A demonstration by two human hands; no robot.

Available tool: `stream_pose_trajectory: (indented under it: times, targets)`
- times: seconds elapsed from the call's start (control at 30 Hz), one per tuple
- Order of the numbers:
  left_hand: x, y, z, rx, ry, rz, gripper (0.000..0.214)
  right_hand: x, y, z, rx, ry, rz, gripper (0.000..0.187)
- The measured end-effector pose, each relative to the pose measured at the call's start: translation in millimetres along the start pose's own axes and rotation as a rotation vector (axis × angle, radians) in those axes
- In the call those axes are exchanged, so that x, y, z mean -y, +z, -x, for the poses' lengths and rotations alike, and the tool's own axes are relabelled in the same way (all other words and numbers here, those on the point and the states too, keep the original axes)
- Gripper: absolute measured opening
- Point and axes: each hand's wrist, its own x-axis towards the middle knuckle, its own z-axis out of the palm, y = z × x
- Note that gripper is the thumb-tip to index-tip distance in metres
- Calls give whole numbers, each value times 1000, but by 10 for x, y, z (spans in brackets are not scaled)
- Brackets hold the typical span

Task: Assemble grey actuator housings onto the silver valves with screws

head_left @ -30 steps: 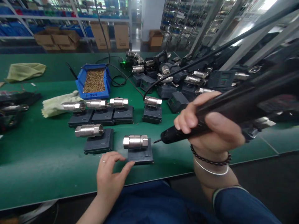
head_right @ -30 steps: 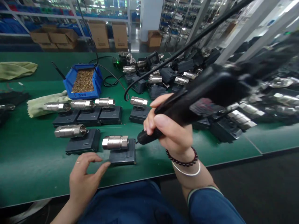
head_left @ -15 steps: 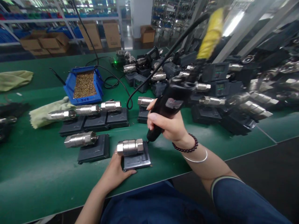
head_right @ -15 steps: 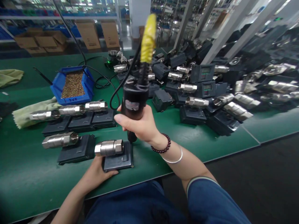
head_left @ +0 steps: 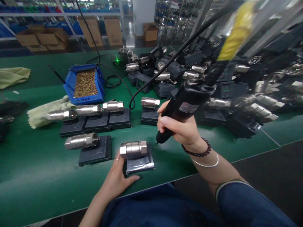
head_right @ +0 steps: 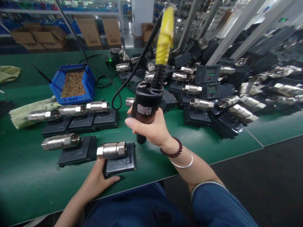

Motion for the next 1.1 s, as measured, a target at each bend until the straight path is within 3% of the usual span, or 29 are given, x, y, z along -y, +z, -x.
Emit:
stream_pose_trajectory:
  times: [0.13, 0.23, 0.37, 0.43, 0.57, 0.63, 0.73, 1.1]
  targets:
    - [-2, 29, 103, -42, -23, -10, 78, -203, 9, 76, -49, 97, 83, 27]
    - [-47, 3, 185, -179, 20, -43, 66, -216, 0, 107, -70, 72, 67, 27]
    - [-265, -131, 231, -495, 223, -76, 7, 41, 3, 144, -39, 3, -51, 25]
    - [-427, -195, 209, -547, 328, -71, 9, 243, 28, 178, -21, -49, -122, 23]
    - [-707, -198, 86, -459, 509, -69, 9, 592, 108, 280, 47, -105, -166, 21]
    - [-786, -141, 16, -440, 556, -107, 19, 683, 149, 337, 58, -116, -163, 19]
    - [-842, -46, -51, -438, 550, -142, 28, 726, 189, 407, 64, -140, -176, 17]
    - [-876, 6, -33, -377, 397, 134, 21, 698, 116, 499, 98, -116, -286, 22]
